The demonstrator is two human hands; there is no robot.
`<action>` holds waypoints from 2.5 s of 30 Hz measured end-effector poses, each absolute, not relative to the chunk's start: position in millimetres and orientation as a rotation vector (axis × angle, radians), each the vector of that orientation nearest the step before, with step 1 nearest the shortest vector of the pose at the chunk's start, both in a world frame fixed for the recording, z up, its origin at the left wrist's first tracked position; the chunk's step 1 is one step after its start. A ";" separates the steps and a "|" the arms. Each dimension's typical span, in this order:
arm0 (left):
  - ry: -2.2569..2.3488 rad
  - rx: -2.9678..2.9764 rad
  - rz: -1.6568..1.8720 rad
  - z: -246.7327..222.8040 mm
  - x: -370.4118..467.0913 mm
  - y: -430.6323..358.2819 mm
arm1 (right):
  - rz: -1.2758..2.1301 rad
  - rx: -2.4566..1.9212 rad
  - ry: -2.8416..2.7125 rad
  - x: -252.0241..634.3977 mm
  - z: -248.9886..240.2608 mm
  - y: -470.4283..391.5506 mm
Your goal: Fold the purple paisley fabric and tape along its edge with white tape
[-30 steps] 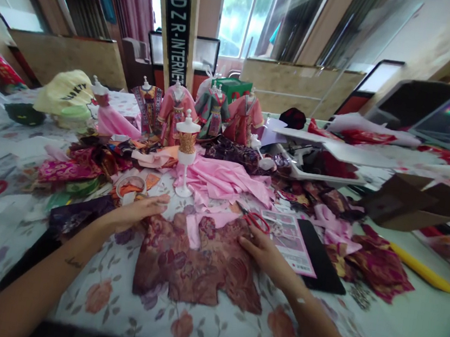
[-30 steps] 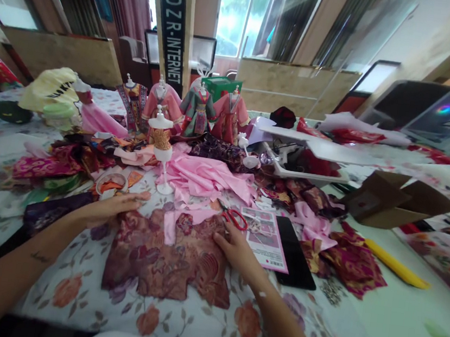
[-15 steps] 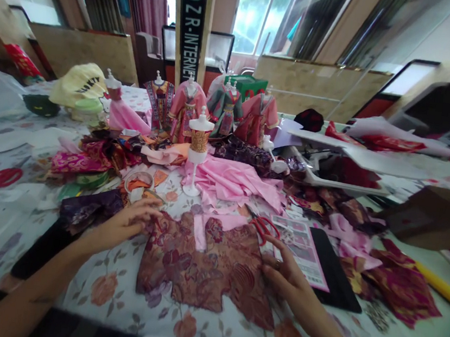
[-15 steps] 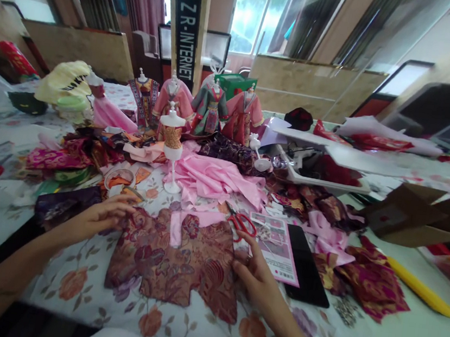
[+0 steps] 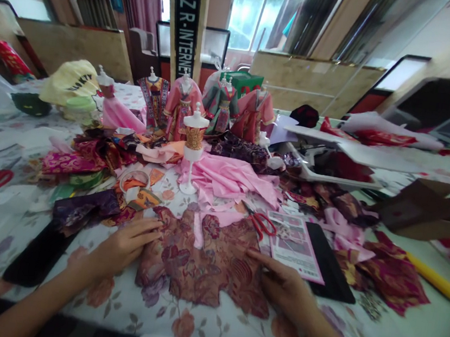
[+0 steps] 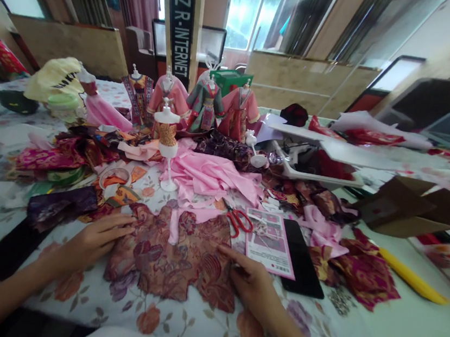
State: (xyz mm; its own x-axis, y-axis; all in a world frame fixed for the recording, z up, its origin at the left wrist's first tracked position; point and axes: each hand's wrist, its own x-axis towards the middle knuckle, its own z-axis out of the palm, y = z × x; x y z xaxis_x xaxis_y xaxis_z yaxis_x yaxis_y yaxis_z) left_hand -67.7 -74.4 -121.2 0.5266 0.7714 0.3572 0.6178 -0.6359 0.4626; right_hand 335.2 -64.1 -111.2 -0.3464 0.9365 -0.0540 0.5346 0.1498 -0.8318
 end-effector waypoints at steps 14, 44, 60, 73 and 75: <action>0.948 2.691 0.193 -91.2 -53.7 -86.9 | 0.500 -0.930 -2.797 325.9 -91.6 -68.9; 1.018 2.733 0.690 -100.3 -2.0 -47.6 | 0.428 -1.738 -2.302 278.3 -102.4 -27.5; 1.201 2.894 0.143 -124.8 -0.2 -51.3 | -0.032 -1.465 -2.182 293.0 -117.7 -30.6; 1.273 2.802 0.190 -91.6 5.8 -39.0 | -0.185 -1.066 -2.624 272.6 -104.7 -33.2; 1.290 2.776 0.261 -78.7 3.2 -29.9 | -0.128 -1.063 -2.606 272.9 -90.8 -23.8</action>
